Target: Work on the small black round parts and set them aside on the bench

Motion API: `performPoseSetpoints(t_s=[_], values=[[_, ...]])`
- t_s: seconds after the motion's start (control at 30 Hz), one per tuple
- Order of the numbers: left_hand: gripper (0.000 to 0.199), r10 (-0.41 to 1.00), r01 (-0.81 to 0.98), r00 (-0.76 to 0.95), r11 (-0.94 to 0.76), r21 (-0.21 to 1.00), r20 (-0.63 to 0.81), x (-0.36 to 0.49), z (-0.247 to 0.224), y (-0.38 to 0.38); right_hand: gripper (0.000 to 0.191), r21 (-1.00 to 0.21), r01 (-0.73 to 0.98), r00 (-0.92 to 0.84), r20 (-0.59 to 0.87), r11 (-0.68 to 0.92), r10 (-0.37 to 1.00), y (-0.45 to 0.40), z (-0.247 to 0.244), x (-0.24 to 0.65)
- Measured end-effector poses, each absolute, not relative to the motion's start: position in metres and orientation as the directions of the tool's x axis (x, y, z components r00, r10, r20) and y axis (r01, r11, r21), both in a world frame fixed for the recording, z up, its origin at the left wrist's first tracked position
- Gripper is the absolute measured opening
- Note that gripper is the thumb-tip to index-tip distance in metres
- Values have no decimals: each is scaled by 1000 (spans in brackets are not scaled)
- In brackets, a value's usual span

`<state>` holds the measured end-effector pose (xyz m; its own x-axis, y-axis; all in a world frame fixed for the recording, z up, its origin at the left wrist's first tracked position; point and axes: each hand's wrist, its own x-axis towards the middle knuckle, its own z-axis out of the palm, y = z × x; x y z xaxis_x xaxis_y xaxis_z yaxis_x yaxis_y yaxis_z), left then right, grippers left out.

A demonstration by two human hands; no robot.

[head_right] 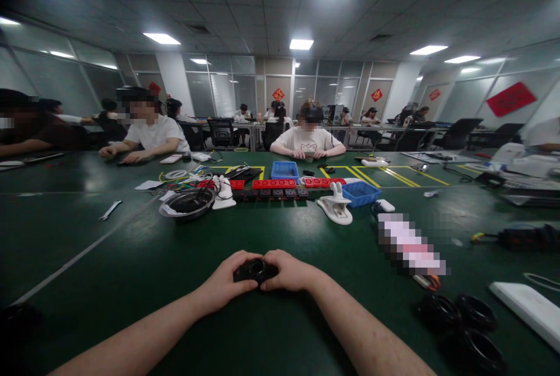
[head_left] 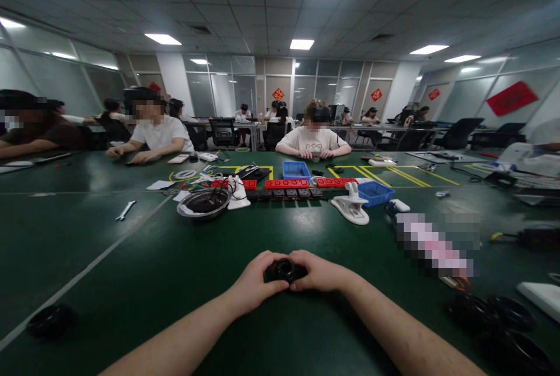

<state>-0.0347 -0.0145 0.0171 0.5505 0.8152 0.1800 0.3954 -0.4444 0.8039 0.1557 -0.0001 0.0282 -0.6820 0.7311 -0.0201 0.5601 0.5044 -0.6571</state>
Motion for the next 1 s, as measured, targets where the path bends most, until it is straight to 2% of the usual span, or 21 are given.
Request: performPoseSetpoints(t_s=[0.3, 0.47, 0.57, 0.63, 0.73, 0.83, 1.0], values=[[34, 840, 409, 518, -410, 815, 162, -34, 20, -16, 34, -593, 642, -608, -7, 486, 794, 1, 19, 152], [33, 918, 481, 378, -307, 821, 122, -29, 17, -19, 38, -396, 803, -447, 91, 444, 890, -9, 12, 136], [32, 947, 532, 277, -292, 795, 162, -26, 14, -20, 31, -268, 873, -376, 165, 409, 912, -15, 10, 127], [31, 943, 533, 276, -311, 787, 187, -26, 12, -20, 32, -238, 888, -360, 171, 393, 917, -18, 11, 124], [31, 920, 503, 343, -349, 791, 188, -28, 13, -18, 45, -283, 861, -394, 156, 423, 906, -19, 15, 128], [32, 891, 477, 418, -381, 792, 177, -32, 15, -17, 55, -394, 770, -501, 114, 502, 858, -15, 21, 139], [35, 836, 424, 519, -432, 796, 177, -35, 20, -17, 46, -561, 621, -643, 33, 547, 765, -4, 27, 154]])
